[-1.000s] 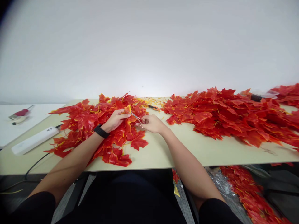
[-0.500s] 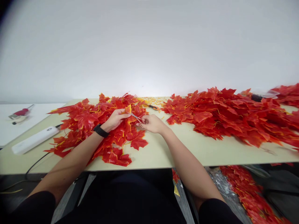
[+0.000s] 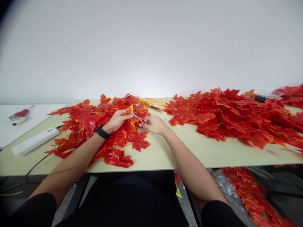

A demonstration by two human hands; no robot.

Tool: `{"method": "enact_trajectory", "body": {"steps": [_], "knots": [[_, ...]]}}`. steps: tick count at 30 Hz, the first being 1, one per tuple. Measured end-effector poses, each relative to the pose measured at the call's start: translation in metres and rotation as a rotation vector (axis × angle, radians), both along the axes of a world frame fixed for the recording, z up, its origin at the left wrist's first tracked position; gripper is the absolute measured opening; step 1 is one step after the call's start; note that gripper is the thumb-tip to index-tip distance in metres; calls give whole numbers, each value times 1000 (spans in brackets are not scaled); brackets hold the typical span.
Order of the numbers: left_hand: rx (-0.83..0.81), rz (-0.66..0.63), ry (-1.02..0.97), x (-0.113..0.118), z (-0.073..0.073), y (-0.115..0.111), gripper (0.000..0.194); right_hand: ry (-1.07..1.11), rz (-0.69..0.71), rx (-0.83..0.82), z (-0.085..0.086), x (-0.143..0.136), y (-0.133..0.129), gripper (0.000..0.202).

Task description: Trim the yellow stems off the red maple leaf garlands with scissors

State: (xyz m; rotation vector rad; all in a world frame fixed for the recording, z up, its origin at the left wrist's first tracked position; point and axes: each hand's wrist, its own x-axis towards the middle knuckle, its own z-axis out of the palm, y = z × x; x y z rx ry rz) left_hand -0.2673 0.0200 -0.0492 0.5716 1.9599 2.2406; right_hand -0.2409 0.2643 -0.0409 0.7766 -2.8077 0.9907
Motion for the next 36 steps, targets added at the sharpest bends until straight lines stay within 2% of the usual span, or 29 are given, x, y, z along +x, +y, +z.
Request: {"method": "enact_trajectory", "body": {"steps": [22,30,36], "knots": [[99,-13,-43,3,4,3,38,1,-57,-47,-6,0,-12,21],[105,138,60,6,0,11,44,83,-77,-55,-15,-2,-20,21],[117,180,72,9,-2,16,44,36,-83,-56,-17,1,-25,16]]}}
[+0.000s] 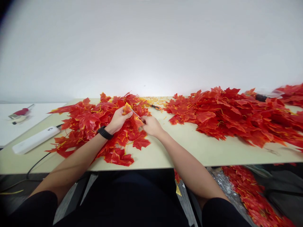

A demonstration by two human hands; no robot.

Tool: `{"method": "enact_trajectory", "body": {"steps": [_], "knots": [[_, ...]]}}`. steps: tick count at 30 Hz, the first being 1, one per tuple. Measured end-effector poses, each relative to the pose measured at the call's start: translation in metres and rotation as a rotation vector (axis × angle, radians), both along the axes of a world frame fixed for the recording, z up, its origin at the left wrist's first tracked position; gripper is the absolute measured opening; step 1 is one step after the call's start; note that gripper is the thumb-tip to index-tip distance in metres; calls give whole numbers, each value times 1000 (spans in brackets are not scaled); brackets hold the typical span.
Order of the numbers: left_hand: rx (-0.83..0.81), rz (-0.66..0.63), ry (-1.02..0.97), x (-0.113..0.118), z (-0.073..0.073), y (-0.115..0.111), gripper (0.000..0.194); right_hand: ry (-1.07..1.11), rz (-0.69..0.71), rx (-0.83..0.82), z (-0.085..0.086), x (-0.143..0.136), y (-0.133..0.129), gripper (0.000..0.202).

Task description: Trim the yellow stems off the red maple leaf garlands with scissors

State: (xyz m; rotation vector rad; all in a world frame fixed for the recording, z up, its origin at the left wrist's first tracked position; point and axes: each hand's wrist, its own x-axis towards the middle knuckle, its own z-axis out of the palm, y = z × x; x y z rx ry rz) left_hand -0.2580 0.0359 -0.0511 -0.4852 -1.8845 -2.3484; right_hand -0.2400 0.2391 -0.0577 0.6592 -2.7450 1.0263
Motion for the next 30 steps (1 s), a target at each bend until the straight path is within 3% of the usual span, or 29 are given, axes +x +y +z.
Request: {"method": "enact_trajectory", "body": {"steps": [5,10,17,23,30], "knots": [[-3,14,33,1,-3,3,45,-6,-2,-32,2,5,-3,7],[22,-16,55,2,-6,8,47,-1,10,-43,0,5,-5,8],[2,71,71,2,-8,11,43,2,-8,-68,-6,5,-9,8],[8,83,68,0,-13,11,42,6,27,-184,-12,5,-12,7],[42,69,61,1,-10,12,41,-5,0,-182,-7,9,-16,12]]}}
